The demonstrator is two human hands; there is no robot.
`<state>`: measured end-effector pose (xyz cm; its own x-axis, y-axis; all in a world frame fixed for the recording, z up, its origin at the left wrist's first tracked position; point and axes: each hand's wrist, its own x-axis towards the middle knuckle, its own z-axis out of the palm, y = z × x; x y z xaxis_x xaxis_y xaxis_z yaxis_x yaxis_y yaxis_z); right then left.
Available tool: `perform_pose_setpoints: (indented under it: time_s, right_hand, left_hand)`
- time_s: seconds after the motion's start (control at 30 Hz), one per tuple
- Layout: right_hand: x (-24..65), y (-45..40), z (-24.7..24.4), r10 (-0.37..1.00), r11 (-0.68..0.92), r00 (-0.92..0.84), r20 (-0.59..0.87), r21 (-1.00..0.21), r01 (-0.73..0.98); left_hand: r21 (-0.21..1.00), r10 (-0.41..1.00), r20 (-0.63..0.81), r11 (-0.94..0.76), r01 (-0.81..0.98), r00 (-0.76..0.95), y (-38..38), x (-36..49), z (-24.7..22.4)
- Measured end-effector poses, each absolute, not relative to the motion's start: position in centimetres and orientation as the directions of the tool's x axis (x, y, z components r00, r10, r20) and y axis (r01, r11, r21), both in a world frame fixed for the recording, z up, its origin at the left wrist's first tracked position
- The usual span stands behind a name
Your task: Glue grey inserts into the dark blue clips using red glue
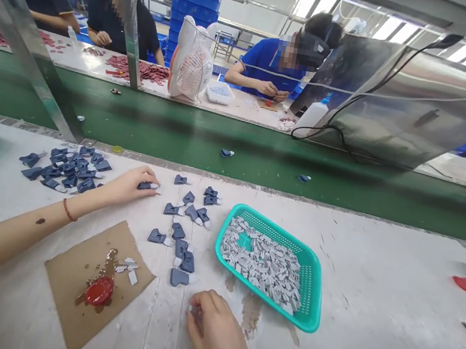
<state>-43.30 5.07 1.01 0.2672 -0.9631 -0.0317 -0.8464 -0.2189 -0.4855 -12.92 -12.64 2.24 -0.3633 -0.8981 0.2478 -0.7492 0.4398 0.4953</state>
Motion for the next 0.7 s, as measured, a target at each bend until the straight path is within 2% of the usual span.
perform_pose_setpoints:
  time_s: [0.07, 0.17, 0.27, 0.33, 0.4, 0.43, 0.5, 0.57, 0.7]
  right_hand:
    - [-43.2, 5.3, 0.6, -0.962, -0.215, 0.268, -0.046, -0.476, -0.853]
    - [-43.5, 5.6, 0.6, -0.961, -0.225, 0.275, -0.019, -0.522, -0.823]
    - [-43.7, 5.9, 0.7, -0.966, -0.225, 0.258, 0.018, -0.554, -0.802]
    - [-43.7, 6.1, 0.7, -0.969, -0.229, 0.242, 0.051, -0.558, -0.798]
    - [-43.6, 6.1, 0.7, -0.971, -0.234, 0.224, 0.088, -0.565, -0.792]
    - [-43.5, 6.1, 0.6, -0.971, -0.237, 0.217, 0.105, -0.568, -0.788]
    - [-43.4, 6.2, 0.4, -0.97, -0.244, 0.207, 0.131, -0.569, -0.785]
    - [-43.3, 6.3, 0.0, -0.965, -0.26, 0.205, 0.161, -0.559, -0.787]
    - [-43.2, 6.9, -1.2, -0.941, -0.319, 0.203, 0.272, -0.508, -0.8]
  left_hand:
    - [0.505, -0.911, 0.263, 0.411, -0.759, -0.318, -11.8, -12.6, 2.2]
    - [0.531, -0.924, 0.306, 0.367, -0.764, -0.231, -10.4, -12.1, 2.7]
    - [0.646, -0.951, 0.293, 0.273, -0.713, -0.098, -8.0, -11.6, 3.8]
    - [0.808, -0.987, 0.158, 0.137, -0.573, -0.014, -6.0, -11.2, 4.4]
    - [0.947, -0.999, -0.043, -0.043, -0.318, 0.006, -4.0, -10.8, 4.8]
    - [0.975, -0.992, -0.128, -0.124, -0.186, -0.011, -3.1, -10.6, 4.9]
    - [0.969, -0.967, -0.246, -0.246, -0.017, -0.058, -1.2, -10.1, 4.9]
    - [0.949, -0.945, -0.313, -0.315, 0.008, -0.094, 0.4, -9.7, 4.6]
    - [0.937, -0.935, -0.347, -0.349, 0.023, -0.076, 3.5, -9.1, 3.7]
